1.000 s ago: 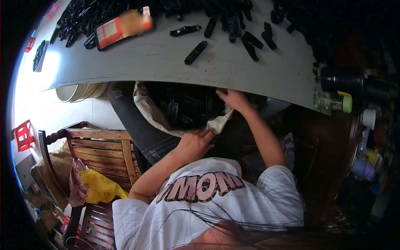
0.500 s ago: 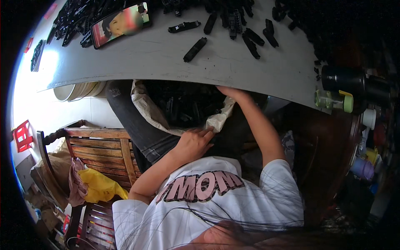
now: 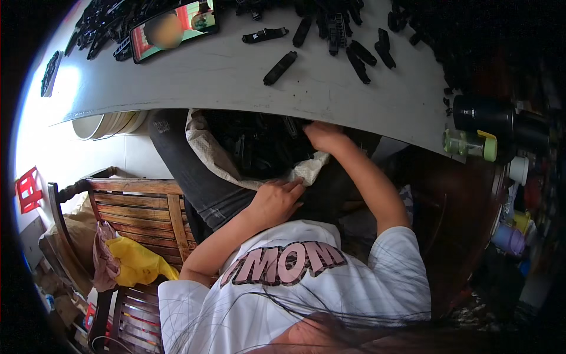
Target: Assembling small black plastic hardware components by hand and placing them into a collection bag.
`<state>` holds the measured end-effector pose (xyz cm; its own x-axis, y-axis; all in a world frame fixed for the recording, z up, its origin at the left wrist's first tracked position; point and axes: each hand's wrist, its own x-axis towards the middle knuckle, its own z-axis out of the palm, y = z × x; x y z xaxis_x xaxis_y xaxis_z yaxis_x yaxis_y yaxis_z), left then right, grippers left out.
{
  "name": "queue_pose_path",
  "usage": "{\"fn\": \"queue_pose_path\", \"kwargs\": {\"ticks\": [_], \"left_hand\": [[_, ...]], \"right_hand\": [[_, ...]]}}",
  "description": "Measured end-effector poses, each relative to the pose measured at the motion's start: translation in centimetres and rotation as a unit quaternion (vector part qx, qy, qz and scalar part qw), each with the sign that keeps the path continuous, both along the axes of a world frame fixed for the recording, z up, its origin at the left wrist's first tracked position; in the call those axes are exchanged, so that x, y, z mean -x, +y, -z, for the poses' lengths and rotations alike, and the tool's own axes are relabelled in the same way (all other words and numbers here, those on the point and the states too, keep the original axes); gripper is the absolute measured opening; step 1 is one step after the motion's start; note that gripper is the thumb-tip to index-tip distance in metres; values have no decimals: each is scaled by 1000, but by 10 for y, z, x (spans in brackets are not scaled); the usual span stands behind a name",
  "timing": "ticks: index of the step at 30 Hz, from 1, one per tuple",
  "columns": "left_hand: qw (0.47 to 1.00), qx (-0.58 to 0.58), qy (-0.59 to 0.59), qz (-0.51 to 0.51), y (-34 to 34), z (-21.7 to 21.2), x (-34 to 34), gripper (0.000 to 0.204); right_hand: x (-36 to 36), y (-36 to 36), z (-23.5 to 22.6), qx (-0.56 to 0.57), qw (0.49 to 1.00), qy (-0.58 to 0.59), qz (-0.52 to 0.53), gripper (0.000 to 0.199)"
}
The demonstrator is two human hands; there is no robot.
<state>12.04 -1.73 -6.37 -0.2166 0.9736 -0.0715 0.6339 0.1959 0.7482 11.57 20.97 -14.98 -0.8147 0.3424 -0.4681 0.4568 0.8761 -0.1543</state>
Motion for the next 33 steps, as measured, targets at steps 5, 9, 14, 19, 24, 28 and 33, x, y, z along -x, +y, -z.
{"fn": "queue_pose_path", "kwargs": {"ticks": [5, 9, 14, 19, 24, 28, 33], "left_hand": [[998, -36, 48, -18, -1, 5, -4, 35], [998, -37, 49, -12, 2, 4, -4, 34], [1000, 3, 8, 6, -1, -1, -2, 34], [1000, -1, 3, 7, -2, 1, 0, 34], [1000, -3, -7, 23, 4, 2, 2, 34], [999, -16, -9, 37, 6, 4, 5, 33], [998, -6, -32, 50, 5, 4, 8, 33]], "right_hand": [[9, -18, -26, -7, 995, -2, 103, 45], [6, 0, 3, -8, 994, -8, -112, 46], [21, 1, -12, 454, 827, 169, 285, 50], [12, 10, -34, 209, 953, 134, 173, 44], [-5, 39, -17, 88, 994, -59, -1, 47], [-8, 26, 4, 31, 997, 71, 9, 44], [15, -14, -5, -58, 992, 65, 89, 43]]}}
